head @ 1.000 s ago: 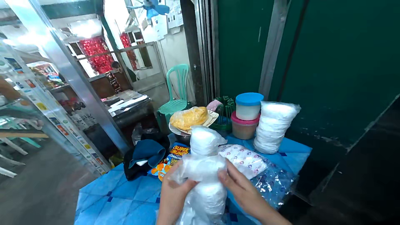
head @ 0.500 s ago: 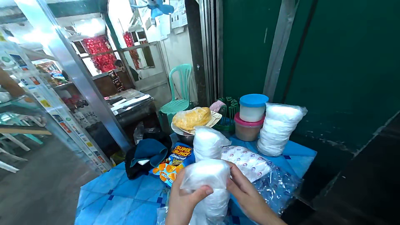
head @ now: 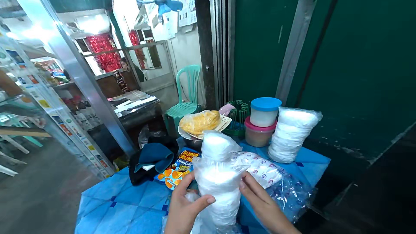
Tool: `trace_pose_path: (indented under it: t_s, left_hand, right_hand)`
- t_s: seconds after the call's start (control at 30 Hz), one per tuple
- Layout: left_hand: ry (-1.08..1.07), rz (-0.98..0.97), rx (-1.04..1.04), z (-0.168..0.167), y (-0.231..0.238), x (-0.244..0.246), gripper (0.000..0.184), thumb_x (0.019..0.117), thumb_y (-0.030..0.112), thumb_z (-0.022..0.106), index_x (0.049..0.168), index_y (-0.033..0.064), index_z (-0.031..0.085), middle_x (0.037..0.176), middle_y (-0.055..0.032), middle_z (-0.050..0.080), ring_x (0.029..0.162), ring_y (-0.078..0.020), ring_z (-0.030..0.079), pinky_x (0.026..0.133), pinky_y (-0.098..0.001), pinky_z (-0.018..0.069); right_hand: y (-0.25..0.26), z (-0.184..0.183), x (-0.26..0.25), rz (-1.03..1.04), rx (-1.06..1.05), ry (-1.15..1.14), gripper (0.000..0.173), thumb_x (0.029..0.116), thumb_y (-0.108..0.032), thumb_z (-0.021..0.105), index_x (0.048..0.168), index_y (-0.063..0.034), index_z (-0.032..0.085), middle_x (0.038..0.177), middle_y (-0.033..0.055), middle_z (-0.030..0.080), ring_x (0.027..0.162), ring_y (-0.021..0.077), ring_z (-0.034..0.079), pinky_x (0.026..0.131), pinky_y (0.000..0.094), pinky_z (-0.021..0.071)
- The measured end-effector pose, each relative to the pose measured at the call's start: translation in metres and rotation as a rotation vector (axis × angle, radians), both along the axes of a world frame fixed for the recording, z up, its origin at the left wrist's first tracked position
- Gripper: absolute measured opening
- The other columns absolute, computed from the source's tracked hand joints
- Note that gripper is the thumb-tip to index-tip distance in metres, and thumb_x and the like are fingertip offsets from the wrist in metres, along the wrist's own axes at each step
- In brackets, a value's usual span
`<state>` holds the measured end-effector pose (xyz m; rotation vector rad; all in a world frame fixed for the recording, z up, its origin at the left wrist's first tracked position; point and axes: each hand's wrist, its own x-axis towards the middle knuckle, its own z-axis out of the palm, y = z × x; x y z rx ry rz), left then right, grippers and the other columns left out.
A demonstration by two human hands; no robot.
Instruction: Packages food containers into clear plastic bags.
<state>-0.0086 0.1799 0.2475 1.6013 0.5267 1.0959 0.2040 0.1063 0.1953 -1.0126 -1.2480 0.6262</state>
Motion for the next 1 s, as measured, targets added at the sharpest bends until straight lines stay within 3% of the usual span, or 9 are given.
trace_pose_path:
  t_s: [0.07,0.13,0.2,0.27,0.33,0.43,0.5,0.6,1.0]
  left_hand:
    - [0.023,0.034,-0.005,-0.004,-0.001,0.001,0.057,0.0810,0.024,0.085,0.127,-0.0016,0.064,0.119,-0.0117,0.070,0.102,-0.0200,0.071,0.087,-0.0350,0.0618]
    - [0.065,0.029,0.001,-0.007,0.000,-0.002,0.058,0.0795,0.022,0.087,0.127,-0.0018,0.063,0.121,-0.0120,0.069,0.104,-0.0210,0.071,0.089,-0.0368,0.0626]
    - [0.145,0.000,0.038,-0.007,0.004,-0.010,0.068,0.0756,0.028,0.090,0.131,0.0011,0.061,0.126,-0.0089,0.068,0.102,-0.0187,0.071,0.085,-0.0362,0.0632]
    - [0.188,0.005,0.112,-0.001,0.010,-0.016,0.074,0.0739,0.043,0.089,0.131,0.0043,0.062,0.125,-0.0069,0.069,0.102,-0.0157,0.070,0.080,-0.0337,0.0628]
    - [0.216,0.055,0.186,0.007,0.012,-0.015,0.069,0.0824,0.054,0.078,0.132,0.0073,0.064,0.121,-0.0043,0.069,0.110,-0.0155,0.066,0.084,-0.0345,0.0598]
    - [0.169,0.132,0.122,0.009,0.007,-0.005,0.043,0.0862,0.038,0.080,0.115,0.0077,0.071,0.112,-0.0044,0.072,0.102,-0.0152,0.069,0.079,-0.0320,0.0597]
    - [0.129,0.149,0.049,0.005,0.002,-0.002,0.040,0.0828,0.034,0.083,0.109,0.0067,0.072,0.112,-0.0064,0.071,0.099,-0.0168,0.069,0.077,-0.0321,0.0607]
    - [0.120,0.149,0.043,-0.002,0.001,-0.002,0.039,0.0794,0.035,0.086,0.104,0.0073,0.074,0.117,-0.0077,0.068,0.108,-0.0177,0.065,0.082,-0.0329,0.0592]
    - [0.122,0.167,0.022,-0.015,-0.004,0.000,0.040,0.0809,0.035,0.085,0.105,0.0060,0.073,0.119,-0.0085,0.068,0.112,-0.0188,0.065,0.087,-0.0346,0.0597]
  right_hand:
    - [-0.001,0.008,0.000,0.036,0.031,0.053,0.049,0.1065,-0.047,0.045,0.136,-0.0096,0.055,0.129,0.0058,0.062,0.120,0.0166,0.060,0.104,0.0364,0.0502]
    - [-0.002,0.022,-0.005,0.041,0.047,0.056,0.059,0.1022,-0.058,0.047,0.142,-0.0143,0.052,0.135,0.0052,0.061,0.125,0.0185,0.058,0.107,0.0390,0.0485]
    - [-0.001,0.030,-0.010,0.007,0.031,-0.026,0.061,0.1015,-0.058,0.049,0.145,-0.0158,0.047,0.137,0.0061,0.059,0.126,0.0193,0.058,0.107,0.0409,0.0496]
    - [0.001,0.027,-0.016,-0.036,-0.010,-0.077,0.060,0.1022,-0.055,0.051,0.143,-0.0112,0.047,0.131,0.0073,0.061,0.120,0.0173,0.061,0.103,0.0387,0.0535]
    - [0.002,0.018,-0.019,-0.054,-0.022,-0.061,0.061,0.1036,-0.055,0.048,0.140,-0.0057,0.049,0.127,0.0076,0.063,0.116,0.0150,0.063,0.100,0.0359,0.0552]
    - [0.001,0.009,-0.021,-0.067,0.003,-0.041,0.059,0.1058,-0.050,0.045,0.138,-0.0016,0.050,0.126,0.0082,0.063,0.116,0.0140,0.063,0.100,0.0333,0.0541]
    - [0.000,0.007,-0.019,-0.058,0.001,-0.045,0.060,0.1056,-0.050,0.046,0.139,-0.0006,0.050,0.128,0.0097,0.062,0.118,0.0152,0.062,0.102,0.0342,0.0533]
    - [-0.004,0.010,-0.019,-0.052,-0.026,-0.048,0.058,0.1053,-0.046,0.047,0.139,0.0015,0.049,0.131,0.0099,0.061,0.120,0.0135,0.060,0.103,0.0319,0.0515]
    - [0.002,0.006,-0.021,-0.032,0.016,-0.016,0.060,0.1033,-0.047,0.051,0.141,-0.0010,0.046,0.128,0.0087,0.063,0.118,0.0155,0.062,0.102,0.0338,0.0536]
